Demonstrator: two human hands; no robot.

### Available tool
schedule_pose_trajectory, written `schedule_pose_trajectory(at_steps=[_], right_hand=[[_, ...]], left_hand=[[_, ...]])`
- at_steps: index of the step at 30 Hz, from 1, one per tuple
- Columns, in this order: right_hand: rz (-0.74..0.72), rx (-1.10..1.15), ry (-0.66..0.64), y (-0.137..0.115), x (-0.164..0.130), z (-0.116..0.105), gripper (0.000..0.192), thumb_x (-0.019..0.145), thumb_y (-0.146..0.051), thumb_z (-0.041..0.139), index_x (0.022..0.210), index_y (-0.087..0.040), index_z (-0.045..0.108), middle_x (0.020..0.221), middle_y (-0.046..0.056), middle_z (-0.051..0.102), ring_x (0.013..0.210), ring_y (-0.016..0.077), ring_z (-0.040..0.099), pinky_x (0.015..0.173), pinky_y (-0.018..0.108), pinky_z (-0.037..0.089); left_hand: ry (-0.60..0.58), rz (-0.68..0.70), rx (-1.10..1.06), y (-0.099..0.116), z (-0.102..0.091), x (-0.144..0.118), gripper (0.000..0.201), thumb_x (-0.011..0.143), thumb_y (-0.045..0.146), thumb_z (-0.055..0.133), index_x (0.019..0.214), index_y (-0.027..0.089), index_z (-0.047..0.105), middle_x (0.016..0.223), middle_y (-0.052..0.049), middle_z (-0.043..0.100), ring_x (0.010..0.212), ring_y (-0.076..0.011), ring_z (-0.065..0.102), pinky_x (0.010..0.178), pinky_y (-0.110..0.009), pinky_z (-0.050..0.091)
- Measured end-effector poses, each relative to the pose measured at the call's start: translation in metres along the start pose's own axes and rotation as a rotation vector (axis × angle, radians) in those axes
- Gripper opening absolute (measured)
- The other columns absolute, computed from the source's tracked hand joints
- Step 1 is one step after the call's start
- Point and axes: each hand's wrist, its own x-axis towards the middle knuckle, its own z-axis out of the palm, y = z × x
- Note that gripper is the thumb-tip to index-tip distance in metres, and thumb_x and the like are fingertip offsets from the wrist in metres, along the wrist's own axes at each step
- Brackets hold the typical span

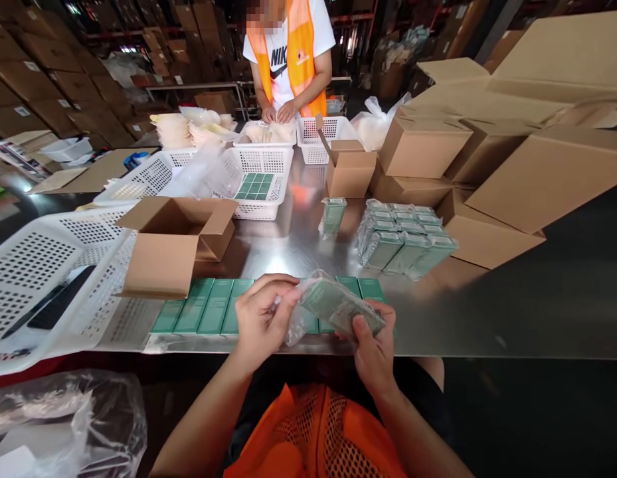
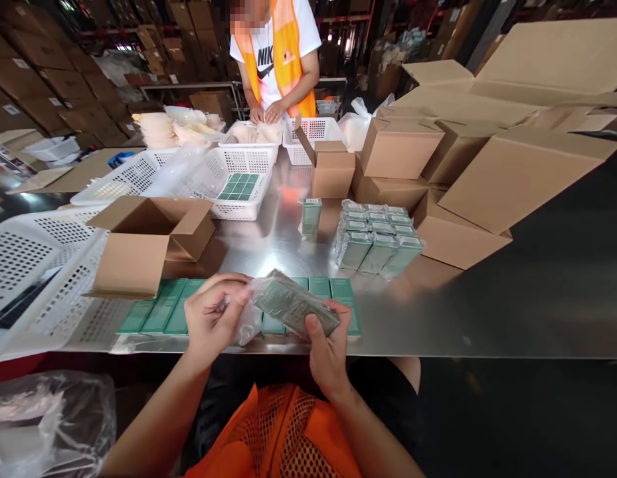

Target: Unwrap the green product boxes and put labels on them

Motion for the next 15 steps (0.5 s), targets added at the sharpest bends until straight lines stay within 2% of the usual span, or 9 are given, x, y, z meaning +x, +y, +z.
schedule_pose_trajectory(at_steps=[2,4,5,7,9,12,13,14,15], right_hand=[[0.065,0.053,-0.069,0.0,0.001,-0.005,0.05,0.08,-0.057,0.076,0.104,-0.027,0.043,0.086,-0.003,0.056,0.056,0.0125,0.058,0.043,0.024,0.049],[0.09,0.083,-0.131,0.0,0.001,-0.01,0.045,0.085,-0.057,0.071,0.103,-0.027,0.044,0.077,-0.005,0.054,0.048,0.0121,0.051,0.041,0.026,0.046],[0.058,0.078,-0.124,-0.001,0.0,-0.012,0.043,0.085,-0.055,0.071,0.102,-0.027,0.045,0.076,-0.005,0.054,0.049,0.0123,0.051,0.043,0.027,0.046],[-0.08,0.027,-0.056,-0.002,-0.001,-0.015,0.039,0.084,-0.051,0.074,0.102,-0.026,0.05,0.086,-0.002,0.056,0.065,0.0142,0.056,0.055,0.027,0.049],[-0.24,-0.053,-0.03,-0.004,-0.001,-0.018,0.034,0.084,-0.046,0.076,0.1,-0.026,0.054,0.095,0.001,0.055,0.083,0.0161,0.056,0.07,0.029,0.05],[-0.354,-0.119,-0.118,-0.009,0.002,-0.021,0.024,0.089,-0.042,0.07,0.1,-0.026,0.055,0.093,0.001,0.053,0.085,0.0169,0.053,0.073,0.029,0.047],[-0.37,-0.12,-0.115,-0.01,0.004,-0.022,0.023,0.09,-0.041,0.069,0.1,-0.027,0.055,0.092,0.0,0.052,0.084,0.0167,0.052,0.072,0.028,0.047],[-0.379,-0.117,-0.089,-0.012,0.007,-0.024,0.023,0.091,-0.041,0.069,0.1,-0.027,0.054,0.092,0.0,0.051,0.084,0.0165,0.052,0.072,0.028,0.046],[-0.373,-0.112,-0.055,-0.014,0.01,-0.027,0.024,0.09,-0.042,0.069,0.101,-0.027,0.053,0.094,0.0,0.051,0.085,0.0163,0.052,0.073,0.028,0.047]], left_hand=[[-0.065,-0.04,-0.144,0.002,0.001,-0.002,0.028,0.096,0.035,0.063,0.073,0.02,0.067,0.077,-0.004,0.072,0.069,-0.0155,0.066,0.064,-0.026,0.051],[-0.18,-0.184,-0.356,0.0,0.001,-0.002,0.049,0.096,0.054,0.056,0.061,0.019,0.06,0.059,-0.003,0.062,0.054,-0.0146,0.055,0.053,-0.027,0.043],[-0.243,-0.286,-0.453,-0.003,-0.001,0.0,0.055,0.095,0.059,0.053,0.057,0.019,0.058,0.054,-0.002,0.056,0.049,-0.014,0.049,0.049,-0.027,0.038],[-0.399,-0.478,-0.551,-0.008,-0.006,0.009,0.055,0.093,0.058,0.052,0.056,0.019,0.059,0.051,-0.002,0.053,0.047,-0.0137,0.044,0.048,-0.027,0.033],[-0.611,-0.558,-0.464,-0.012,-0.013,0.02,0.044,0.089,0.045,0.056,0.054,0.018,0.06,0.05,0.0,0.048,0.048,-0.0124,0.039,0.048,-0.026,0.028],[-0.946,-0.491,-0.083,-0.013,-0.026,0.033,0.039,0.081,0.033,0.066,0.046,0.018,0.056,0.046,0.005,0.031,0.048,-0.0093,0.025,0.048,-0.026,0.018],[-1.038,-0.471,0.022,-0.012,-0.03,0.036,0.032,0.079,0.033,0.071,0.052,0.018,0.064,0.044,0.007,0.029,0.048,-0.0091,0.023,0.048,-0.026,0.016],[-1.108,-0.468,0.084,-0.011,-0.034,0.038,0.02,0.077,0.035,0.076,0.065,0.019,0.074,0.042,0.008,0.031,0.047,-0.0092,0.024,0.048,-0.026,0.016],[-1.132,-0.464,0.103,-0.009,-0.037,0.039,0.019,0.075,0.038,0.08,0.084,0.021,0.081,0.042,0.009,0.036,0.046,-0.0096,0.027,0.047,-0.025,0.019]])
